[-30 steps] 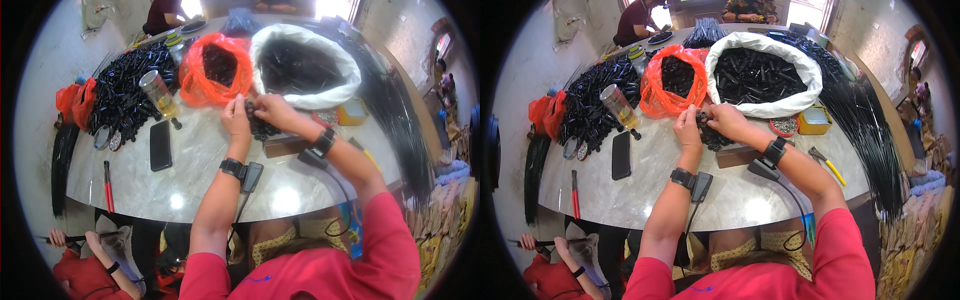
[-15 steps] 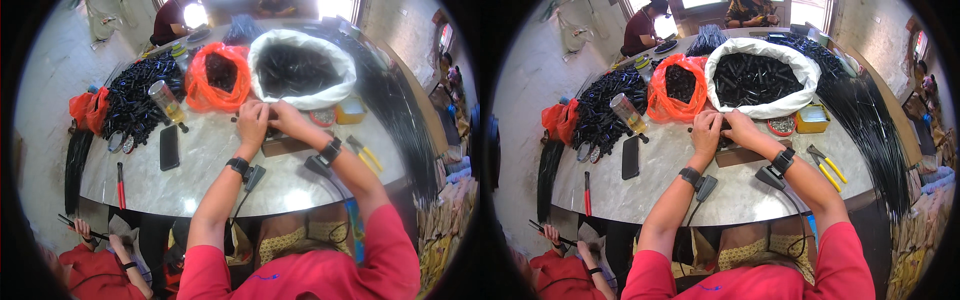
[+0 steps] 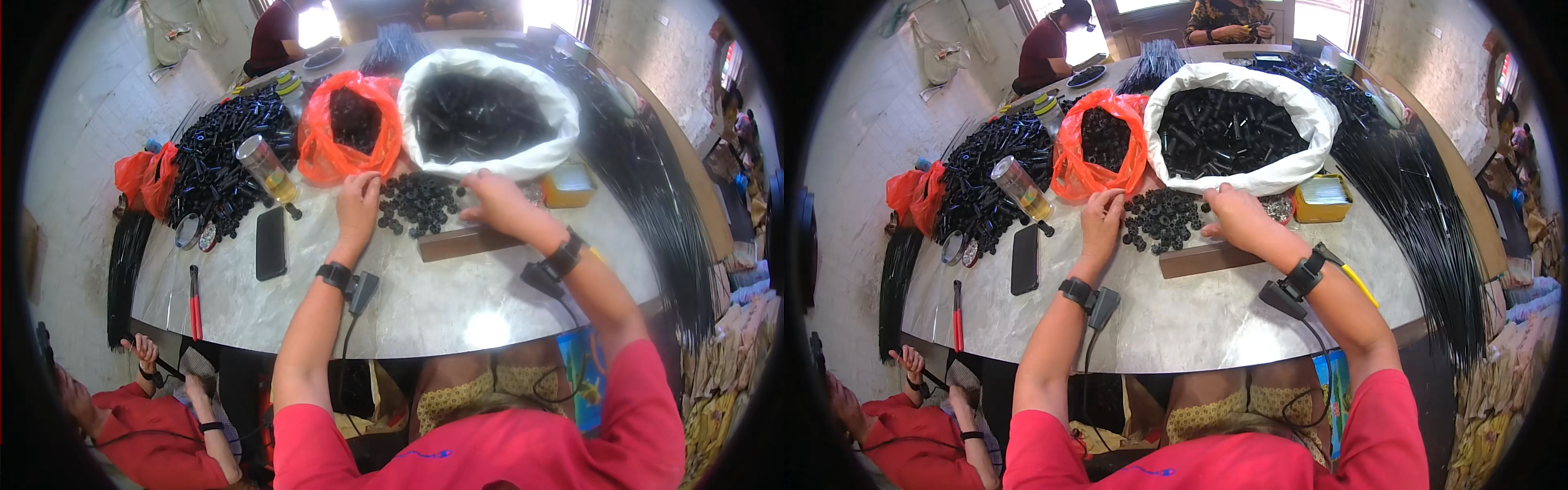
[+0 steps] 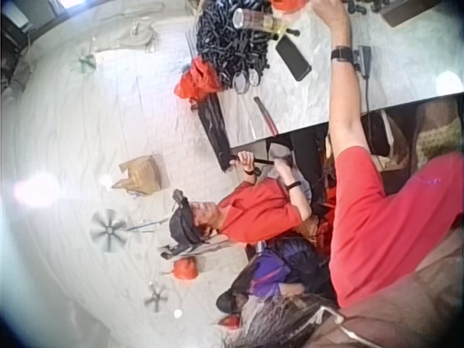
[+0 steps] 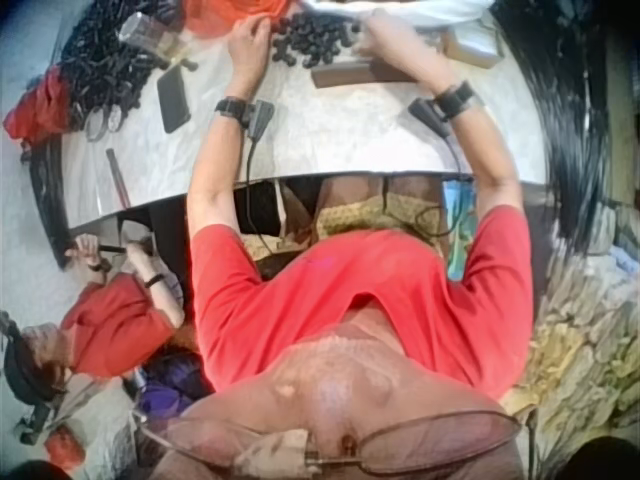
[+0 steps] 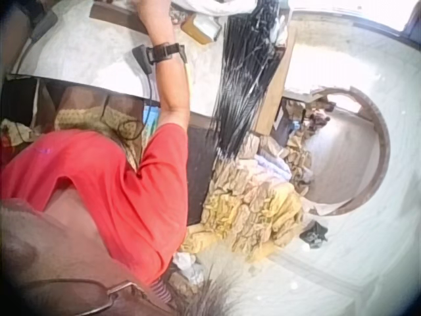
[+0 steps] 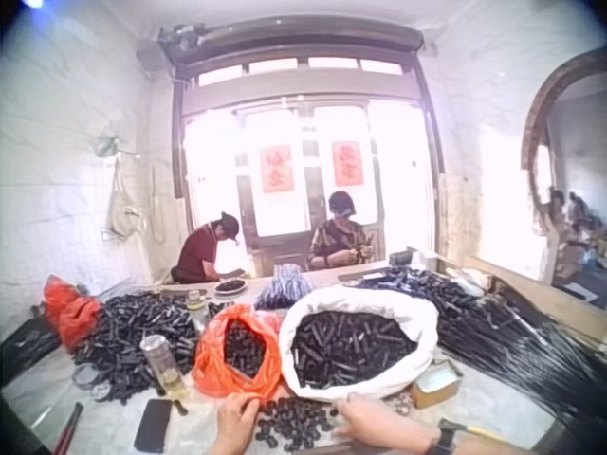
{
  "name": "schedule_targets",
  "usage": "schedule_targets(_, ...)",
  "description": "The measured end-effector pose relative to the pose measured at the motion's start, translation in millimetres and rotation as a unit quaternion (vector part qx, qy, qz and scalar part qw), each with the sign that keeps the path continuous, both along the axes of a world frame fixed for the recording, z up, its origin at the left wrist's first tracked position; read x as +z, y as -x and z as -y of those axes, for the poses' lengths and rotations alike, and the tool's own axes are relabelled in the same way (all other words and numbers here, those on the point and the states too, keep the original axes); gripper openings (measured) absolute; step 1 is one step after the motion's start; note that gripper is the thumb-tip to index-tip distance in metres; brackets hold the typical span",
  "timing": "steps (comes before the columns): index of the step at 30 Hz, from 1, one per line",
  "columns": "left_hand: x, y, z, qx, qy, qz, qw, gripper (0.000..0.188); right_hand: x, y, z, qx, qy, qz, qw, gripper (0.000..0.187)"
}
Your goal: The worker processes black umbrella ribs using pliers and sorts small plastic components for assembly on a factory table.
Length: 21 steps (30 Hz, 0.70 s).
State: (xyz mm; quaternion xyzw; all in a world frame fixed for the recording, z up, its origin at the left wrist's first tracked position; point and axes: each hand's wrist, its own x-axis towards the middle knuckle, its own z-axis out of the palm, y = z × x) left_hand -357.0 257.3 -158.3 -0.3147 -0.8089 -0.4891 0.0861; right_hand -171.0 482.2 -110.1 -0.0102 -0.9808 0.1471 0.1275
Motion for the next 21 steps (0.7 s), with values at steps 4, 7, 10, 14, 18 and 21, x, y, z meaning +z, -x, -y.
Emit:
schedule_targets(4, -0.5, 31.3, -7.8, 0.026, 0.045, -0.107, 0.993, 0.029, -2.2, 10.6, 5.7, 0.02, -0.019, 0.008, 1.0, 0.043)
schedule_targets(7, -7.4, 67.5, 6.2, 0.035, 0.056, -0.097, 0.993, 0.029, 26.4, 28.6, 26.2, 0.044, -0.056, 0.034, 0.997, 0.037)
schedule_targets(10, 6.9, 65.9, 2.1, 0.038, 0.091, -0.093, 0.991, 0.032, 40.9, 66.8, 32.4, 0.075, -0.057, -0.041, 0.995, 0.031)
schedule_targets(14, 44.4, 54.0, 1.4, 0.002, 0.128, -0.298, 0.946, 0.042, 50.5, 140.8, 35.9, 0.236, -0.096, -0.181, 0.95, 0.029)
schedule_targets(18, 44.7, 79.3, 14.1, -0.021, 0.275, -0.347, 0.896, 0.047, 40.3, 195.8, 37.5, 0.215, -0.119, -0.008, 0.969, 0.032)
schedule_targets(21, 40.0, 94.7, 25.8, -0.029, 0.253, -0.361, 0.897, 0.034, 40.1, 208.8, 30.8, 0.173, -0.037, 0.14, 0.974, 0.028)
